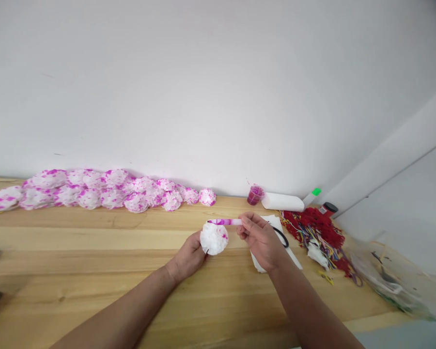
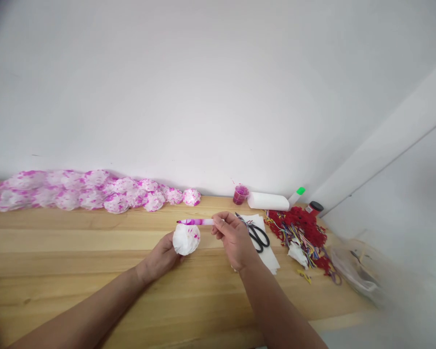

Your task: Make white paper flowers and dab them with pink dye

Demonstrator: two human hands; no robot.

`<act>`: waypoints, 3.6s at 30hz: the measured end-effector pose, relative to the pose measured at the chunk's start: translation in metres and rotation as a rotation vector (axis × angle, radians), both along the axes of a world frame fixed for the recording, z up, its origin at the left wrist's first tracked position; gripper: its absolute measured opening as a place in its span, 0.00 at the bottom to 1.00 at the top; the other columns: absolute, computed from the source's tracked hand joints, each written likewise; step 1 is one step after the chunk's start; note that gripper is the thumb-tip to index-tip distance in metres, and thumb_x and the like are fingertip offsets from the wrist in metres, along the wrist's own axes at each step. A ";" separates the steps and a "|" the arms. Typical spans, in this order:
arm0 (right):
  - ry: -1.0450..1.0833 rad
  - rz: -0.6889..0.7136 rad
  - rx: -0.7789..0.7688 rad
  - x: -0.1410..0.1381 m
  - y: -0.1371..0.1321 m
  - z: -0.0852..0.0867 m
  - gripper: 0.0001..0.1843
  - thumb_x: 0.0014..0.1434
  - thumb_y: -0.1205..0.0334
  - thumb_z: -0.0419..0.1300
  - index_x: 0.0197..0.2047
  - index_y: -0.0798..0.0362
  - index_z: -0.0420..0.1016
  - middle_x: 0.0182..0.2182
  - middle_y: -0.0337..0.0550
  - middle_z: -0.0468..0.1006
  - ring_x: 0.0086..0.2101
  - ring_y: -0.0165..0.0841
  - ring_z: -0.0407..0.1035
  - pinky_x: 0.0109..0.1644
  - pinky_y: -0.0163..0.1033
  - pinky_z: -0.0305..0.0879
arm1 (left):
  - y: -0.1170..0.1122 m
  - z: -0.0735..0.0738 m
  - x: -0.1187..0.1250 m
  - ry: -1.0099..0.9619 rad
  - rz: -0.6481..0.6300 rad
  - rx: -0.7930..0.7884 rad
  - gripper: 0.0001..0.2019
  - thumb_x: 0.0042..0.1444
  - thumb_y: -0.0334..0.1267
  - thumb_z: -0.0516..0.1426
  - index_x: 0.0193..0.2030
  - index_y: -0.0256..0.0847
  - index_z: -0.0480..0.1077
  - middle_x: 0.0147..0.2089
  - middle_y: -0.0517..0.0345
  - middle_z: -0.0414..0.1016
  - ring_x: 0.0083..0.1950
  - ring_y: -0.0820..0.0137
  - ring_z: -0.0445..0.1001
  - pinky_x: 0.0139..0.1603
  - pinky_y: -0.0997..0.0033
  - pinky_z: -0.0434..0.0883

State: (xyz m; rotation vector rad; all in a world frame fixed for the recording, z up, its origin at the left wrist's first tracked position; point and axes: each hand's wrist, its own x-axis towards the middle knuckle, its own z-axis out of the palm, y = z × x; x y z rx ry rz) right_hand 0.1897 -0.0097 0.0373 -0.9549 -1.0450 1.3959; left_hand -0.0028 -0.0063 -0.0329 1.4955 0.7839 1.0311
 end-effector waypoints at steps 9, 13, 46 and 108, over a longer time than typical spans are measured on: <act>-0.169 -0.047 0.035 0.001 0.000 -0.005 0.11 0.54 0.53 0.69 0.34 0.51 0.76 0.25 0.35 0.73 0.28 0.28 0.62 0.35 0.36 0.54 | 0.001 0.001 -0.005 0.076 0.006 0.136 0.13 0.63 0.41 0.51 0.34 0.37 0.71 0.31 0.55 0.74 0.38 0.66 0.70 0.44 0.68 0.69; -0.093 -0.102 0.052 0.005 -0.001 0.003 0.12 0.52 0.53 0.71 0.35 0.50 0.77 0.25 0.35 0.73 0.28 0.28 0.63 0.36 0.37 0.55 | 0.002 0.003 -0.007 0.128 0.012 0.238 0.14 0.65 0.38 0.48 0.38 0.36 0.73 0.39 0.52 0.77 0.41 0.66 0.72 0.47 0.69 0.69; -0.261 -0.245 0.098 -0.005 -0.021 -0.012 0.13 0.55 0.51 0.68 0.38 0.49 0.76 0.26 0.36 0.74 0.31 0.31 0.67 0.40 0.38 0.61 | -0.003 0.023 -0.010 0.350 0.149 0.272 0.15 0.67 0.42 0.45 0.37 0.39 0.69 0.33 0.58 0.73 0.35 0.68 0.70 0.39 0.73 0.65; -0.143 -0.326 0.148 -0.016 -0.038 -0.028 0.10 0.56 0.54 0.68 0.38 0.49 0.77 0.28 0.36 0.74 0.33 0.29 0.67 0.40 0.35 0.64 | -0.003 0.016 -0.011 0.168 0.065 -0.139 0.14 0.61 0.48 0.51 0.33 0.40 0.68 0.18 0.69 0.55 0.20 0.75 0.53 0.22 0.76 0.51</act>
